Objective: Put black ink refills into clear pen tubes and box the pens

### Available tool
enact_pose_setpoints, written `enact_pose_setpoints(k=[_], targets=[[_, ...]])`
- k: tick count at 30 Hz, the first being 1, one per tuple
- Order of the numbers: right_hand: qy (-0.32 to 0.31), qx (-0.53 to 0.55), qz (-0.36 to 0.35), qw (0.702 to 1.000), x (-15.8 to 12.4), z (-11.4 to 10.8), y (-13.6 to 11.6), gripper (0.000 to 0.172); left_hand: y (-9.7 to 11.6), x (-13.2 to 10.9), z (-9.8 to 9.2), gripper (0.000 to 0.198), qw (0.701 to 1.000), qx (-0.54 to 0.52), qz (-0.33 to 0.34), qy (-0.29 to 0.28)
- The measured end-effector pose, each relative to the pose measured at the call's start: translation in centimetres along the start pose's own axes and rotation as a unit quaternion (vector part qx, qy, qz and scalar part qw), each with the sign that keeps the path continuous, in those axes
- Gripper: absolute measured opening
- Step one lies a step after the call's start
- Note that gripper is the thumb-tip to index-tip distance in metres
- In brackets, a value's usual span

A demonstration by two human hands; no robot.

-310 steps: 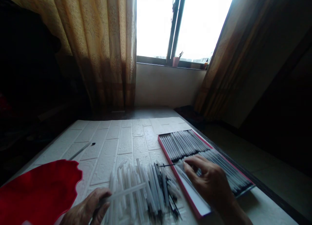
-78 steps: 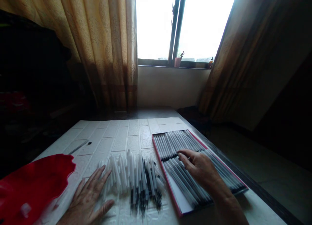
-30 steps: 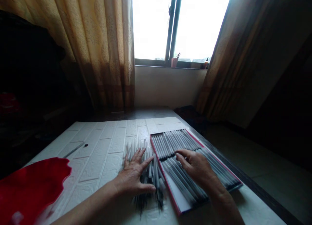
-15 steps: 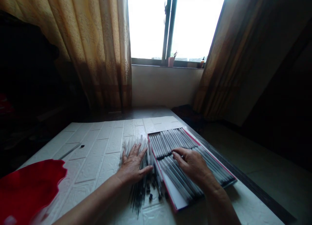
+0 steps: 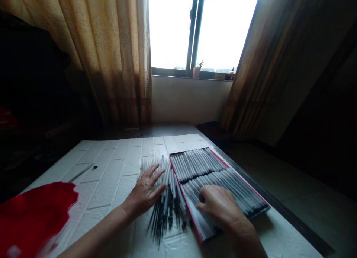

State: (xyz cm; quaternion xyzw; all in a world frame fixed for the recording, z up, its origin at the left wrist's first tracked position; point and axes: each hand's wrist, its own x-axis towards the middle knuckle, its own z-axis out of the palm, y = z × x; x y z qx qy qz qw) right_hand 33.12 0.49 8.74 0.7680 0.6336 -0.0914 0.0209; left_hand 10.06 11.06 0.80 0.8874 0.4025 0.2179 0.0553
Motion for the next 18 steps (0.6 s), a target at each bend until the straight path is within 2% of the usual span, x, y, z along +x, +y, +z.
enact_pose_setpoints(k=[6,10,12,15,18], targets=[[-0.022,-0.026,0.02,0.999,0.3,0.2,-1.1,0.021,-4.2,-4.4,-0.7,0.045,0.995,0.019,-0.015,0.098],[-0.012,-0.025,0.009,1.0,0.4,0.3,-0.5,0.019,-5.3,-7.4,-0.5,0.044,0.99,0.033,-0.008,0.137],[0.027,-0.015,-0.001,1.0,0.2,0.2,-0.1,0.019,-5.1,-8.4,-0.5,0.043,0.989,0.032,0.006,0.146],[0.102,0.02,-0.057,0.993,-0.3,0.2,-0.4,0.019,-4.4,-9.1,-0.8,0.043,0.987,0.021,0.027,0.159],[0.118,0.081,-0.181,0.973,-1.0,0.8,-2.7,0.019,-3.1,-9.5,-1.7,0.044,0.983,0.01,0.045,0.18]])
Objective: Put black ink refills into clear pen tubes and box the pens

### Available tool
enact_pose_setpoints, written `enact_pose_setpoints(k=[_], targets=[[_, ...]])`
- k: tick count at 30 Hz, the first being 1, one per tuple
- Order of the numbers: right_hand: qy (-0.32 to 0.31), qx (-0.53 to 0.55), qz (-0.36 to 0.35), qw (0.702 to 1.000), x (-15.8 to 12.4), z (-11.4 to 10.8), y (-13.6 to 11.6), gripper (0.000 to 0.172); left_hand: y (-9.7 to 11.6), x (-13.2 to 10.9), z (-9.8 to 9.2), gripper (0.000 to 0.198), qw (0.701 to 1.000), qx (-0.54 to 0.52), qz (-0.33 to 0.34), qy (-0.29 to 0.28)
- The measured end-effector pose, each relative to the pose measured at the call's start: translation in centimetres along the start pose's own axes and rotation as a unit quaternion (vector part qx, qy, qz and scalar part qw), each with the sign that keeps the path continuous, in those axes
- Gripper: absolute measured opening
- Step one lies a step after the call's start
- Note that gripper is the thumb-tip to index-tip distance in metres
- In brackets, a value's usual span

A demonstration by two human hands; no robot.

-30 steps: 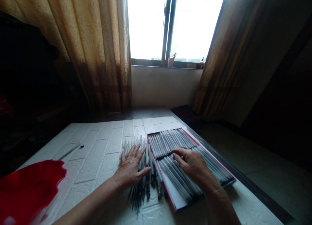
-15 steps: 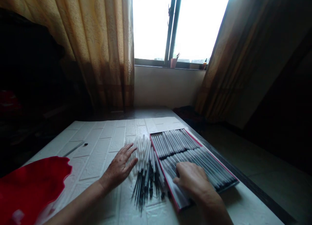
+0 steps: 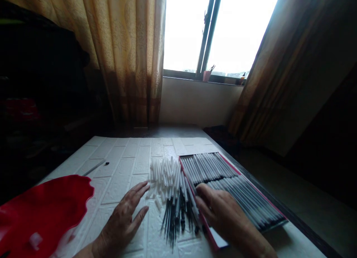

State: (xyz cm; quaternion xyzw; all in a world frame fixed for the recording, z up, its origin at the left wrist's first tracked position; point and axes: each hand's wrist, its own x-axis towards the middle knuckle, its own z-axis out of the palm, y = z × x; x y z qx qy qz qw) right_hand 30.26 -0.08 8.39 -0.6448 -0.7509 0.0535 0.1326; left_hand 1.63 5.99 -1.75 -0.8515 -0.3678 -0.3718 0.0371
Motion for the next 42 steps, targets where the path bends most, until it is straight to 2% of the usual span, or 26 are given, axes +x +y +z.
enact_pose_setpoints(k=[2,4,5,7,8,9,14,18,24,27,30,34,39,42], targets=[[-0.003,0.054,-0.078,0.995,0.2,1.3,-2.1,0.015,0.9,0.2,-0.8,0.049,1.0,0.002,0.006,0.003],[-0.018,0.107,-0.134,0.985,0.6,2.9,-3.8,0.014,1.6,0.4,-1.5,0.053,0.999,0.009,0.048,0.001],[-0.018,0.123,-0.145,0.982,0.8,3.7,-4.5,0.014,1.9,0.5,-1.7,0.049,0.997,0.007,0.071,-0.008],[-0.016,0.15,-0.158,0.976,1.3,5.0,-5.0,0.016,2.3,0.7,-1.8,0.029,0.995,-0.009,0.098,-0.033],[-0.013,0.164,-0.159,0.973,1.5,5.4,-5.0,0.016,2.4,0.7,-1.8,0.02,0.994,-0.018,0.097,-0.044],[-0.011,0.182,-0.156,0.971,1.6,5.7,-4.8,0.017,2.5,0.7,-1.8,0.02,0.994,-0.025,0.09,-0.05],[-0.034,0.271,-0.089,0.958,1.6,4.8,-2.4,0.029,2.0,1.0,-2.0,0.03,0.998,-0.017,0.051,-0.037],[-0.07,0.309,-0.041,0.948,1.7,3.5,-1.1,0.019,1.5,1.5,-2.5,0.03,0.998,-0.016,0.048,-0.033],[-0.096,0.321,-0.034,0.942,2.2,4.0,-0.8,0.029,1.1,1.1,-2.3,0.025,0.999,-0.034,0.039,-0.014],[-0.075,0.323,-0.03,0.943,2.4,4.5,-0.8,0.028,0.7,0.9,-1.9,0.022,0.999,-0.043,0.029,0.0],[-0.042,0.32,-0.042,0.946,2.7,4.7,-1.0,0.029,0.2,1.1,-1.4,0.022,0.998,-0.055,0.02,-0.01],[0.029,0.287,-0.072,0.955,3.5,4.5,-2.1,0.03,-0.7,1.7,-0.8,0.022,0.998,-0.066,0.009,-0.013],[0.118,0.236,-0.144,0.954,5.1,4.1,-3.2,0.026,-1.3,1.9,-0.4,0.02,0.997,-0.076,-0.012,-0.02],[0.15,0.219,-0.183,0.947,6.2,4.1,-3.4,0.024,-1.4,2.1,-0.5,0.021,0.995,-0.089,-0.028,-0.038]])
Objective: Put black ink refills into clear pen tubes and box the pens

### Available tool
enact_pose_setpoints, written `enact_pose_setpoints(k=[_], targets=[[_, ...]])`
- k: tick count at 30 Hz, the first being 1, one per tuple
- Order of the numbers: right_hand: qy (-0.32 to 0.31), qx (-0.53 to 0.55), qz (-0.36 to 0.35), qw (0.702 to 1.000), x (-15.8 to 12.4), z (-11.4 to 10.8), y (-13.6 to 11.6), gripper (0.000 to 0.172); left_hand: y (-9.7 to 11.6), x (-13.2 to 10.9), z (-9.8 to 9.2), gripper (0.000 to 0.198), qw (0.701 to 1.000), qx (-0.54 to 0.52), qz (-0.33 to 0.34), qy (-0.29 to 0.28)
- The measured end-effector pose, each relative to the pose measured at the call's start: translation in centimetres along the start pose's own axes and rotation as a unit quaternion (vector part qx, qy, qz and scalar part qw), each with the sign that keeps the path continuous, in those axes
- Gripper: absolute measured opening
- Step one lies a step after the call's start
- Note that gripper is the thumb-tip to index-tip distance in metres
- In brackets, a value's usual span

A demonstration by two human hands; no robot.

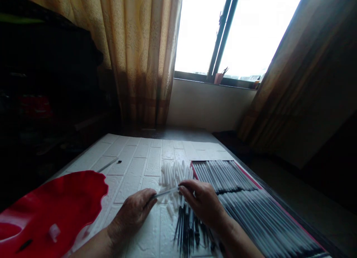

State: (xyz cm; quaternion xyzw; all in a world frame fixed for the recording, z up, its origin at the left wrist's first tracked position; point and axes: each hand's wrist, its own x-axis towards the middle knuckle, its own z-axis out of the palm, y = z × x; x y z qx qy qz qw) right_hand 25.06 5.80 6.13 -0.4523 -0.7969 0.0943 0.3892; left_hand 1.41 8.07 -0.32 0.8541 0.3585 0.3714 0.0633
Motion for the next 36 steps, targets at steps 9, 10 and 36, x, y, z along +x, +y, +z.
enact_pose_setpoints(k=[9,10,36], targets=[[0.0,-0.002,-0.036,0.999,2.1,0.5,0.7,0.025,0.5,0.7,-0.7,0.023,0.998,-0.018,-0.055,-0.025],[0.001,-0.003,-0.038,0.999,2.4,0.7,0.8,0.025,0.5,0.8,-0.7,0.023,0.998,-0.017,-0.06,-0.025],[-0.003,-0.015,-0.033,0.999,0.8,-0.3,0.6,0.022,-0.6,0.6,0.6,0.023,0.997,0.063,-0.012,0.03]])
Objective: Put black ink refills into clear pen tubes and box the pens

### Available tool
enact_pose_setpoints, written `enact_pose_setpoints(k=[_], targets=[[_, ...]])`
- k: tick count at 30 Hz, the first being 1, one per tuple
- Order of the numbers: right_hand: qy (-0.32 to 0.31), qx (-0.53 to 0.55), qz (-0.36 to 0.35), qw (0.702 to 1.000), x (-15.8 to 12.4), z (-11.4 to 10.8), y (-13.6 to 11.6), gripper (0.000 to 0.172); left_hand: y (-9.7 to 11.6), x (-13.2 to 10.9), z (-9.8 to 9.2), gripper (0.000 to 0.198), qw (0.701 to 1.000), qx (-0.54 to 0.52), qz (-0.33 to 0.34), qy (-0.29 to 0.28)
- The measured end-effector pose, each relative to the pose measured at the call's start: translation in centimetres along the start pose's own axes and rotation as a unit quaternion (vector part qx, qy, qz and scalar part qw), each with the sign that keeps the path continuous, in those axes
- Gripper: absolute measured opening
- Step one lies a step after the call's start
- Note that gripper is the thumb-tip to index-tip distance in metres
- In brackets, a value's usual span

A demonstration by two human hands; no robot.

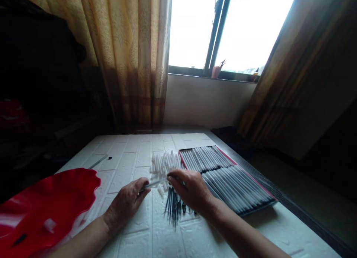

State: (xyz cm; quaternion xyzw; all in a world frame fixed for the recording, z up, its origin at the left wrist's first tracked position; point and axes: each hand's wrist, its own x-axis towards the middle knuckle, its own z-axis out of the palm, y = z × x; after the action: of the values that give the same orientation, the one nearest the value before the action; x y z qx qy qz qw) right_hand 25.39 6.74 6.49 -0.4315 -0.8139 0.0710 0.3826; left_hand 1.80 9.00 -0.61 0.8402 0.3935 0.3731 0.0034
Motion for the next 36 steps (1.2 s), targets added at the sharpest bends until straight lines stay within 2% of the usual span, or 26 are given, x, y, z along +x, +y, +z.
enact_pose_setpoints(k=[3,7,11,16,21,30,33,36], targets=[[-0.006,-0.001,0.031,1.0,-2.0,-0.3,0.0,0.025,1.2,-0.4,-1.0,0.022,1.0,0.003,0.024,-0.018],[-0.038,0.005,0.084,0.996,-3.9,0.4,-0.6,0.038,3.0,-2.0,-2.3,0.021,0.999,0.016,0.025,-0.032],[-0.051,0.016,0.107,0.993,-4.7,1.1,-1.3,0.044,4.1,-3.5,-2.4,0.024,0.999,0.029,0.021,-0.035],[-0.087,0.087,0.133,0.983,-5.5,1.3,-1.0,0.043,4.5,-3.9,-2.4,0.028,0.998,0.038,0.038,-0.037],[-0.106,0.099,0.102,0.984,-6.3,2.1,-0.3,0.04,4.5,-4.1,-2.7,0.026,0.998,0.051,0.04,-0.027],[-0.046,0.053,0.008,0.997,-7.9,2.2,-1.5,0.037,4.8,-5.3,-3.3,0.025,0.992,0.08,0.097,0.013],[-0.03,0.049,-0.025,0.998,-8.9,2.7,-1.7,0.036,5.1,-6.2,-3.5,0.024,0.991,0.082,0.104,-0.005],[-0.016,0.068,-0.029,0.997,-9.6,3.1,-1.8,0.036,5.5,-7.0,-3.6,0.025,0.993,0.067,0.084,-0.057]])
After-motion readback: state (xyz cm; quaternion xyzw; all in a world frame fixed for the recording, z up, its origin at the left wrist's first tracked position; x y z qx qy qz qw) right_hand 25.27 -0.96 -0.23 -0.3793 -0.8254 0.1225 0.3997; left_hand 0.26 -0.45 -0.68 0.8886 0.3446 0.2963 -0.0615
